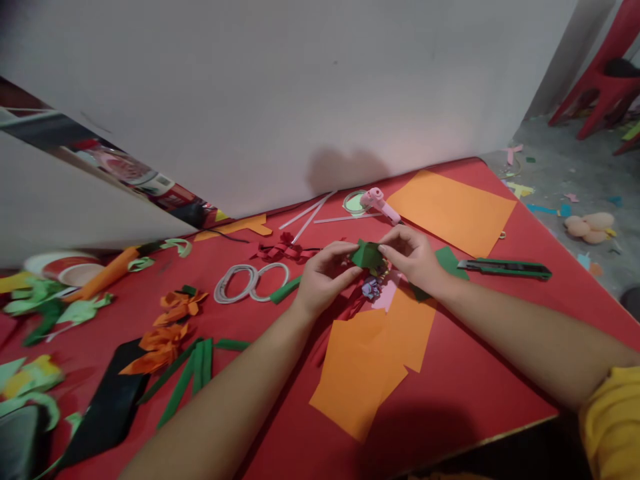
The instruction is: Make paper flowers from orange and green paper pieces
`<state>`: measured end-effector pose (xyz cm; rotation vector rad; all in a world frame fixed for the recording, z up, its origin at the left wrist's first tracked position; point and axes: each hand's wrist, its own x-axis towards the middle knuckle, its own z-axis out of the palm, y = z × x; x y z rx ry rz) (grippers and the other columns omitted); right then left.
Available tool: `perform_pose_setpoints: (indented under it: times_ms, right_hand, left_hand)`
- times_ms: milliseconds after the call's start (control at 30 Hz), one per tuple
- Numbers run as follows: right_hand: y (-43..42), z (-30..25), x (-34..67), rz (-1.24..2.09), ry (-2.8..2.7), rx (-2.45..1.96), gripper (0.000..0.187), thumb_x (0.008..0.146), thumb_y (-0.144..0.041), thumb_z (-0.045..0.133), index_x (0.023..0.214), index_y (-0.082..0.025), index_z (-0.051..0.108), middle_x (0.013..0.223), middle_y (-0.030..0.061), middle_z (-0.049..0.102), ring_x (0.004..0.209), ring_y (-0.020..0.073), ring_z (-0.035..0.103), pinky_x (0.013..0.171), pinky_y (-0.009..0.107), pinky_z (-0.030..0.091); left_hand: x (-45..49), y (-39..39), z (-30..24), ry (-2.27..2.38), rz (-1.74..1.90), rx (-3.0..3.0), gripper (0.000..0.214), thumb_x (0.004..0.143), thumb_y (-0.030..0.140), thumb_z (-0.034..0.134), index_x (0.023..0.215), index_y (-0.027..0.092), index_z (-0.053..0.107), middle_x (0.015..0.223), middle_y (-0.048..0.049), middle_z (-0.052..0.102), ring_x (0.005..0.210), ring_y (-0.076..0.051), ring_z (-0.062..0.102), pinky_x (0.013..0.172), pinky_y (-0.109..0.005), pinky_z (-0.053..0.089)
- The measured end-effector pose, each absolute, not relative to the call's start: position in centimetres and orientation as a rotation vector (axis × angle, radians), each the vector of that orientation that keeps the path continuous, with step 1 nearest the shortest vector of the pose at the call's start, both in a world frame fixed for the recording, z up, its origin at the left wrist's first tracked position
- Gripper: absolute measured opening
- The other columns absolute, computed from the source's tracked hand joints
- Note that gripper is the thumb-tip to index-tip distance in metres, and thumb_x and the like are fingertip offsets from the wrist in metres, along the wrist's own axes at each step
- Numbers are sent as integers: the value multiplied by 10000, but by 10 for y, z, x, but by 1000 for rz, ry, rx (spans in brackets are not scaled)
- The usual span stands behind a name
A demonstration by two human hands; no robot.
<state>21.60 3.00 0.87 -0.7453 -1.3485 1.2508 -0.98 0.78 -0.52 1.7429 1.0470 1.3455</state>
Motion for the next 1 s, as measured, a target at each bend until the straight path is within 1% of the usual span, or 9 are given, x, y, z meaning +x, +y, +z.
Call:
perform_pose_setpoints:
  times_ms: [67,200,267,400,500,600,700,833,1000]
  right_hand:
    - [29,8,215,1301,-1341,-748,290,872,-470,881,883,-232,715,809,4,692,737,168,643,722,315,552]
    - [27,7,213,1371,-1324,-753,337,835,-477,912,932,-228,707,832,3,705,725,160,655,700,304,559]
    - [25,7,212,1388,-1308,-754,360,823,-483,921,956,-228,705,871,9,717,745,160,670,714,305,571]
    - [24,7,211,1439,-1279,-761,398,820,-505,925,987,-229,692,868,5,717,745,159,679,714,302,581]
    - [24,5,211,1486,-1245,-765,419,821,-530,922,1004,-233,691,843,0,720,719,156,669,684,296,578]
    - [25,5,212,1490,-1193,-770,400,813,-527,929,984,-236,713,882,5,734,758,160,682,704,298,586]
    - [26,5,212,1500,-1144,-776,365,820,-503,930,988,-238,744,901,4,740,767,155,685,725,304,590]
    - [28,3,211,1485,-1111,-778,369,779,-464,963,986,-237,759,903,2,753,765,155,683,749,319,596]
    - [32,4,210,1343,-1201,-763,324,767,-442,972,914,-236,770,883,5,754,805,165,686,789,325,598]
  left_hand:
    - [-9,7,-4,1071,1365,1862,448,832,337,912,1261,265,807,1245,-119,793,1156,-269,754,1037,-427,606]
    - [-8,4,-1,1219,1425,1954,259,961,269,745,1202,281,841,1232,-91,820,1154,-246,769,988,-405,631]
    - [-8,2,0,1287,1456,1952,225,988,270,705,1153,274,858,1280,-94,819,1184,-253,774,992,-418,644]
    - [-8,-1,0,1280,1507,2029,215,982,244,714,1135,272,864,1341,-88,807,1217,-259,779,1018,-436,657]
    - [-9,-2,0,1245,1543,2128,260,987,182,699,1176,271,853,1305,-76,823,1188,-231,794,1024,-403,658]
    - [-9,-2,0,1268,1564,2189,265,989,153,700,1173,266,853,1276,-70,834,1160,-217,807,1046,-388,653]
    - [-9,-2,0,1279,1562,2242,249,984,159,715,1159,265,856,1283,-69,833,1147,-218,813,1059,-393,652]
    - [-9,-2,0,1284,1508,2335,259,980,171,719,1180,268,851,1304,-74,825,1152,-227,810,1044,-401,658]
    - [-8,-3,1,1238,1508,2340,263,975,190,744,1208,269,839,1316,-81,817,1147,-227,804,1038,-402,660]
